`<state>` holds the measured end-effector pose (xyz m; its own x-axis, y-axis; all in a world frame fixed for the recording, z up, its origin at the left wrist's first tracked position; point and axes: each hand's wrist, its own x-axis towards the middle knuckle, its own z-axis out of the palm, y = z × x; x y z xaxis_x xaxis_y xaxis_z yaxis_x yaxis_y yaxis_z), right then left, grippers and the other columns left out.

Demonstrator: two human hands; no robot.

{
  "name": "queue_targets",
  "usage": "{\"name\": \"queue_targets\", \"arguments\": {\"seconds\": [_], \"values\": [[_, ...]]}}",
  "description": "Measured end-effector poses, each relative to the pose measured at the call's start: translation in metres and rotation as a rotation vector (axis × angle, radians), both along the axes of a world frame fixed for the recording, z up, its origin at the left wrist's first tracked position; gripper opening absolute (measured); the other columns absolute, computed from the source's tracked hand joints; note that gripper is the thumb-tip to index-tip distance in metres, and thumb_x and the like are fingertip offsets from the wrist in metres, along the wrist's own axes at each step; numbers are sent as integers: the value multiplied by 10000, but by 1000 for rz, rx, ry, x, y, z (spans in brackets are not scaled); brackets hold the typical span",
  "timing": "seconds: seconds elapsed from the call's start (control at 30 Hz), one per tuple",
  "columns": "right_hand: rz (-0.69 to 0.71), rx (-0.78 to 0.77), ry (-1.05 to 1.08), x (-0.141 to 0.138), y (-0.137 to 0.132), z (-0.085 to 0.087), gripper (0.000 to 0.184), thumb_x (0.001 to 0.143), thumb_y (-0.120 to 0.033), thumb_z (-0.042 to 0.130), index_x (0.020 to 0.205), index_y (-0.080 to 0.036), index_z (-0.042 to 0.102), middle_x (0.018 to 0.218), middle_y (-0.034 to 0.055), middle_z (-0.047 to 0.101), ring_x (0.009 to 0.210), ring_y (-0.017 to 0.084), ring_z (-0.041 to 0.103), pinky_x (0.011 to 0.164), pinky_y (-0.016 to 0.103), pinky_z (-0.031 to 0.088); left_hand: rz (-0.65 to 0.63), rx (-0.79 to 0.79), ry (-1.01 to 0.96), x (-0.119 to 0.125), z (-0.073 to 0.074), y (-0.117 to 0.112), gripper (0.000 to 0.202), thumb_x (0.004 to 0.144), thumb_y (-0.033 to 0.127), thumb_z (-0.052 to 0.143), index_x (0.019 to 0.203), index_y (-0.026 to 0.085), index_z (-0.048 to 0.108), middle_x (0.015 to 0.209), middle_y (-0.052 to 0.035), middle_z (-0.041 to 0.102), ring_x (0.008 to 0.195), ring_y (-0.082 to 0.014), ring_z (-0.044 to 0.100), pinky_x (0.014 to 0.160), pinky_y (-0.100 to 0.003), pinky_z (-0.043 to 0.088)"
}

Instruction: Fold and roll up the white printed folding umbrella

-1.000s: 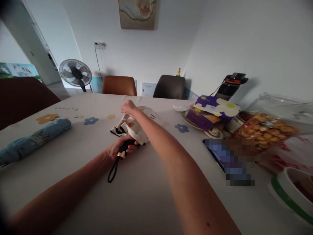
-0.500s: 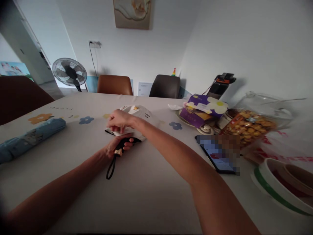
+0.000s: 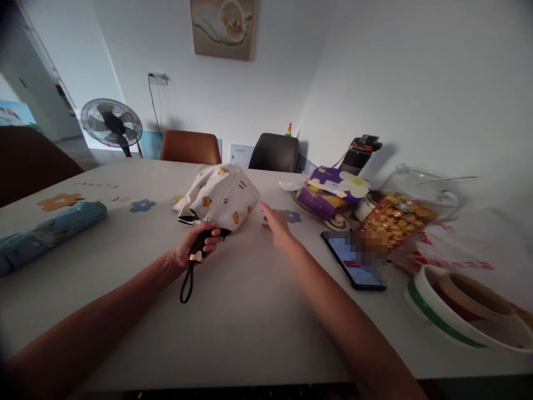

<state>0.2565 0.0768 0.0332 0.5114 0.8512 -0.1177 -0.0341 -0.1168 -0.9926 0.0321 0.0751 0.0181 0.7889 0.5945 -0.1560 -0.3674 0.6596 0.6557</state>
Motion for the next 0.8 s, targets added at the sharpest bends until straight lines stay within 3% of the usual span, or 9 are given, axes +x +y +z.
{"name": "queue_targets", "arguments": {"seconds": [0.07,0.13,0.2,0.3,0.4,0.5,0.63,0.8], "values": [[119,-39,225,0,-9,-5,365,711,-493,642,878,-187,536,798,53,582,776,180,609,645,288,532,-8,32,-74,-2,10,-5,203,780,258,531,629,134,473,488,49,330,378,-31,299,328,-118,290],[313,-18,399,-13,-14,0,428,781,-565,527,945,-170,545,858,84,608,847,200,619,739,334,527,-41,46,-137,-4,17,-11,238,774,272,530,593,140,452,477,51,305,374,-31,272,323,-121,285],[518,67,478,-33,-16,11,505,836,-608,393,1011,-164,560,928,100,633,937,212,608,815,364,503,-83,54,-169,-4,19,-17,273,764,293,538,561,147,428,477,50,294,377,-34,260,318,-127,280],[652,247,491,-62,-15,26,553,833,-650,351,1055,-206,595,972,73,663,1004,226,590,845,377,488,-122,49,-162,0,15,-23,276,751,300,545,555,150,423,487,41,303,389,-39,262,317,-136,270],[630,250,526,-80,-13,30,488,775,-609,503,996,-192,632,946,78,681,963,248,614,806,370,504,-153,36,-123,6,7,-28,260,734,287,556,557,149,424,489,32,329,396,-41,271,322,-136,259],[512,195,526,-88,-10,26,382,721,-499,607,929,-180,638,852,66,691,856,237,645,736,339,524,-166,21,-105,9,3,-29,263,719,285,587,561,146,429,492,29,353,406,-43,300,333,-139,262],[428,217,454,-87,-6,24,278,668,-386,650,848,-175,629,764,23,683,738,189,645,702,296,521,-158,-5,33,10,1,-25,226,692,309,658,695,124,526,605,-21,509,511,-87,472,454,-196,416],[287,278,323,-84,-6,30,272,599,-297,695,822,-152,639,764,12,679,701,166,634,681,277,514,128,127,232,13,3,-22,325,584,224,722,856,113,583,728,-59,605,614,-161,582,629,-336,511]]}}
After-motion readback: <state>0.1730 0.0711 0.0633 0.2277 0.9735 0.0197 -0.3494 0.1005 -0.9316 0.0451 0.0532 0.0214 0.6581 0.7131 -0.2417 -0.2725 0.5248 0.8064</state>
